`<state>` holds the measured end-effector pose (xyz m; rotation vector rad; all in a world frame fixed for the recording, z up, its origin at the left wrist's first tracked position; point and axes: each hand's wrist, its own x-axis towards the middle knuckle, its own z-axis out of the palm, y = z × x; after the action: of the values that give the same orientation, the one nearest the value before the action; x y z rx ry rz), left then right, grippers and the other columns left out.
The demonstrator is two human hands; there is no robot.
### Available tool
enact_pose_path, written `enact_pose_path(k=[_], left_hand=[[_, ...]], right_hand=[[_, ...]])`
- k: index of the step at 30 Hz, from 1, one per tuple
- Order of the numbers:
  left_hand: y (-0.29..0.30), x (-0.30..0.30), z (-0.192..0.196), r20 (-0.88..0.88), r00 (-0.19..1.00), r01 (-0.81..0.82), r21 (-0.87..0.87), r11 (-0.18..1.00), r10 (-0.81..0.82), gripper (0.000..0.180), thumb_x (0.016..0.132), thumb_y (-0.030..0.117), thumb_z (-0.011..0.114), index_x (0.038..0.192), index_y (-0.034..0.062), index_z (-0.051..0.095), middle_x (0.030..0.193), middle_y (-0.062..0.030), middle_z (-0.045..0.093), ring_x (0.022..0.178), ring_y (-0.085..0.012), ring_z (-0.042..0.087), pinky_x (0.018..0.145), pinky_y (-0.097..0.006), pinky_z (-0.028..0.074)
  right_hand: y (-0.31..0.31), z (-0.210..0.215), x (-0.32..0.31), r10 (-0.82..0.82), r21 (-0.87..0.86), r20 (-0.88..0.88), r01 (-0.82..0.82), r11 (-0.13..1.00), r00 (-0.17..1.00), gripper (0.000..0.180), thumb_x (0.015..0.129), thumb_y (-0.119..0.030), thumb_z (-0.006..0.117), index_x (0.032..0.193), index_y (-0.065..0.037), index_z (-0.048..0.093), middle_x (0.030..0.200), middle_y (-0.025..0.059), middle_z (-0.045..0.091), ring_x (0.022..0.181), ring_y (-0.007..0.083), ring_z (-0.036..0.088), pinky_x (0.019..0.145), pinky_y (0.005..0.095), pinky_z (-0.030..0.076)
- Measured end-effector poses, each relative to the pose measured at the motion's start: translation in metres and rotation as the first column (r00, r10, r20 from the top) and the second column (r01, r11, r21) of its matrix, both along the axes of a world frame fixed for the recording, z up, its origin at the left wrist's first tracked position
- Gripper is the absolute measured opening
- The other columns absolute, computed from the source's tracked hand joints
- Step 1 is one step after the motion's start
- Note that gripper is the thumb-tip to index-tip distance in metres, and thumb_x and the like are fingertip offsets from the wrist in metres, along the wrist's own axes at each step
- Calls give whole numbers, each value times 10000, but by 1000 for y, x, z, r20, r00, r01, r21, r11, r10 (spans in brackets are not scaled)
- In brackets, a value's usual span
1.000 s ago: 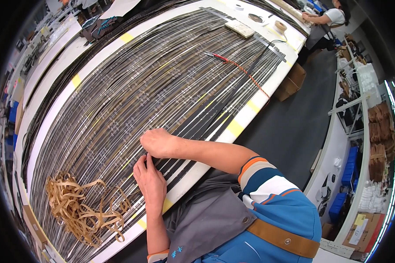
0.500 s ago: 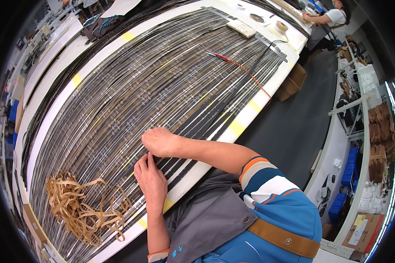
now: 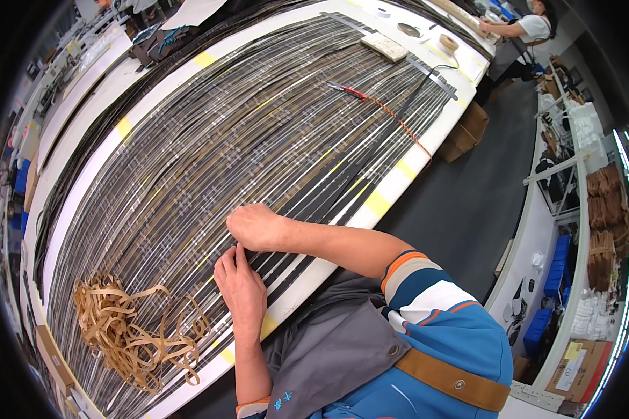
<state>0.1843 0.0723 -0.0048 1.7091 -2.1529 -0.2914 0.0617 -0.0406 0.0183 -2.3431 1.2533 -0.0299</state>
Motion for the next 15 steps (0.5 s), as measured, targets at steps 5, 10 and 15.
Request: enact_pose_path(k=[5, 10, 15], left_hand=[[0, -1, 1, 6, 1000, 1, 2, 1000, -1, 523, 782, -54, 560, 1303, -88, 543, 1249, -193, 520, 1194, -342, 466, 1055, -453, 353], [0, 0, 0, 5, 1000, -5, 5, 1000, 5, 519, 785, -53, 560, 1302, -87, 545, 1248, -195, 523, 1193, -340, 468, 1053, -453, 354], [-1, 0, 3, -10, 1000, -8, 15, 1000, 8, 513, 789, -54, 557, 1301, -88, 546, 1249, -195, 525, 1195, -337, 470, 1057, -454, 354]], right_hand=[[-1, -2, 0, 0, 9, -10, 0, 1000, 1000, 186, 787, -117, 719, 879, 43, 692, 899, 191, 711, 879, 333, 713, 735, 419, 593], [-1, -3, 1, 12, -16, 5, -11, 1000, 1000, 187, 790, -119, 718, 880, 42, 694, 893, 190, 713, 870, 331, 715, 737, 418, 593], [-2, -3, 2, 1, 9, -13, -1, 1000, 1000, 180, 793, -120, 716, 881, 36, 694, 896, 190, 713, 869, 331, 715, 739, 418, 593]])
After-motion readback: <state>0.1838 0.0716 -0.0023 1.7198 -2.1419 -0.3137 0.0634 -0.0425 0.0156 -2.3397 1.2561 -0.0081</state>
